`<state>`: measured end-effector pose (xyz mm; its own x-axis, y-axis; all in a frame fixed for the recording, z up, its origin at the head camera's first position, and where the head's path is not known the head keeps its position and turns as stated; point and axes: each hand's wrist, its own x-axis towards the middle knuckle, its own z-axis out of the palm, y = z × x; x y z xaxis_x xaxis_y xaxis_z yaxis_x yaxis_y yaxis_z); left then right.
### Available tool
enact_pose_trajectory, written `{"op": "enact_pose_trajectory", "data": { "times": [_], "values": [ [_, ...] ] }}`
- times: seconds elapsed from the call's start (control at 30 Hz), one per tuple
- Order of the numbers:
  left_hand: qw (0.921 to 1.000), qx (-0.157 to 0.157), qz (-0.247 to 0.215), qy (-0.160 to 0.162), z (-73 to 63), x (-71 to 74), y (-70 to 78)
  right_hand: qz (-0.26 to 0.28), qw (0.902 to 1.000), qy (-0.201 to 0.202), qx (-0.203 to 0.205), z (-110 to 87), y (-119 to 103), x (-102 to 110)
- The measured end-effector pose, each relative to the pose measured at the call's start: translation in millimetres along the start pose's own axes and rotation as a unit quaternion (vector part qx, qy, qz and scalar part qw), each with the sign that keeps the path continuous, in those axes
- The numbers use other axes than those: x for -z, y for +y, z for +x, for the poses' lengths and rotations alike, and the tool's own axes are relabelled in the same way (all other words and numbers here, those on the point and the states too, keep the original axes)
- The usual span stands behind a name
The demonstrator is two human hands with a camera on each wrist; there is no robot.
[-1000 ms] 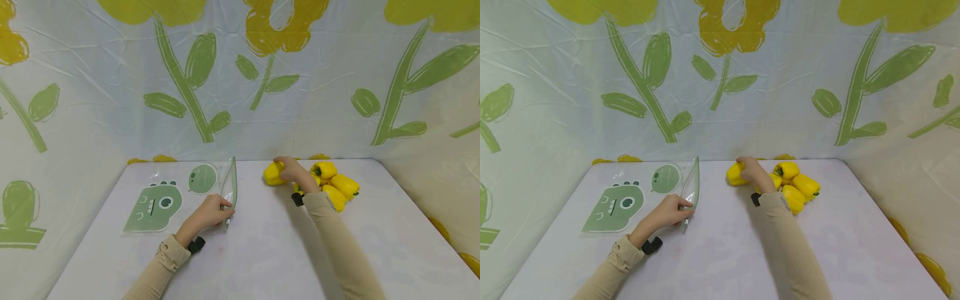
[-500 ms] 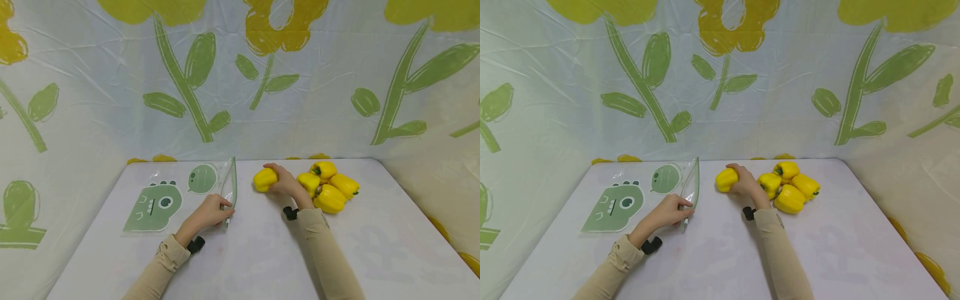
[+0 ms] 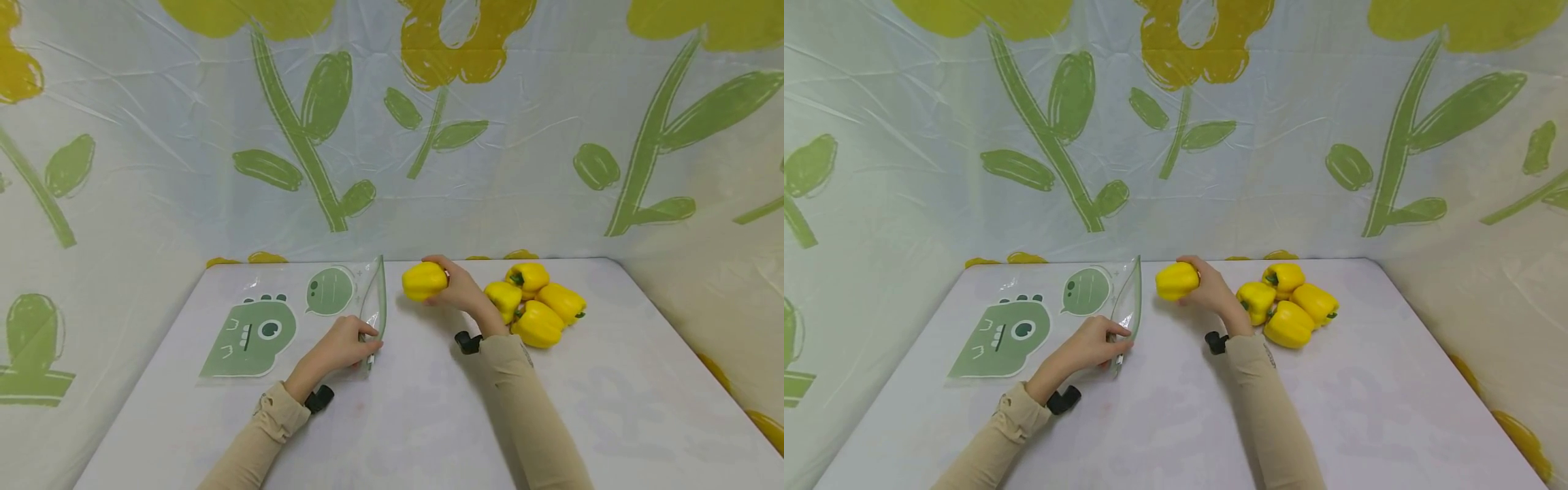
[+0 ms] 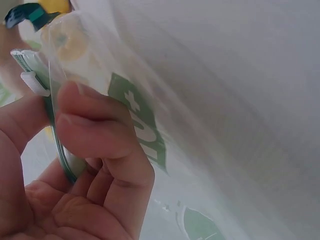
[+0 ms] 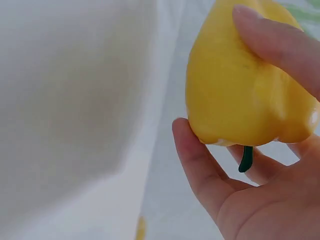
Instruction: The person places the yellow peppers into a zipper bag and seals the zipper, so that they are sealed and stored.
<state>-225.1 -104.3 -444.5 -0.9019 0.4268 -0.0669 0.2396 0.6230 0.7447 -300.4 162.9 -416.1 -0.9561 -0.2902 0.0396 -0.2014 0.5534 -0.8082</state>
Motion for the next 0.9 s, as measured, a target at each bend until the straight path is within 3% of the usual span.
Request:
{"op": "enact_pose_trajectory", "data": {
  "times": [0.23,0.47,0.7,0.9],
  "values": [
    [0.9999,-0.011,-0.003,-0.002,1.1,0.2,-1.0,0.037,0.9986,-0.031,0.021,9.6,-22.9,-19.7],
    [0.9992,-0.039,0.011,0.007,1.9,0.3,-0.8,-0.009,0.9964,-0.072,0.043,13.7,-22.5,-49.4],
    [0.9928,-0.105,0.054,0.023,3.9,0.4,-0.6,-0.058,0.9944,-0.084,0.028,20.9,-26.3,-66.3],
    [0.9898,-0.128,0.06,0.023,3.5,2.7,1.1,-0.032,0.994,-0.103,0.02,25.6,-24.6,-70.2]
  ]
}}
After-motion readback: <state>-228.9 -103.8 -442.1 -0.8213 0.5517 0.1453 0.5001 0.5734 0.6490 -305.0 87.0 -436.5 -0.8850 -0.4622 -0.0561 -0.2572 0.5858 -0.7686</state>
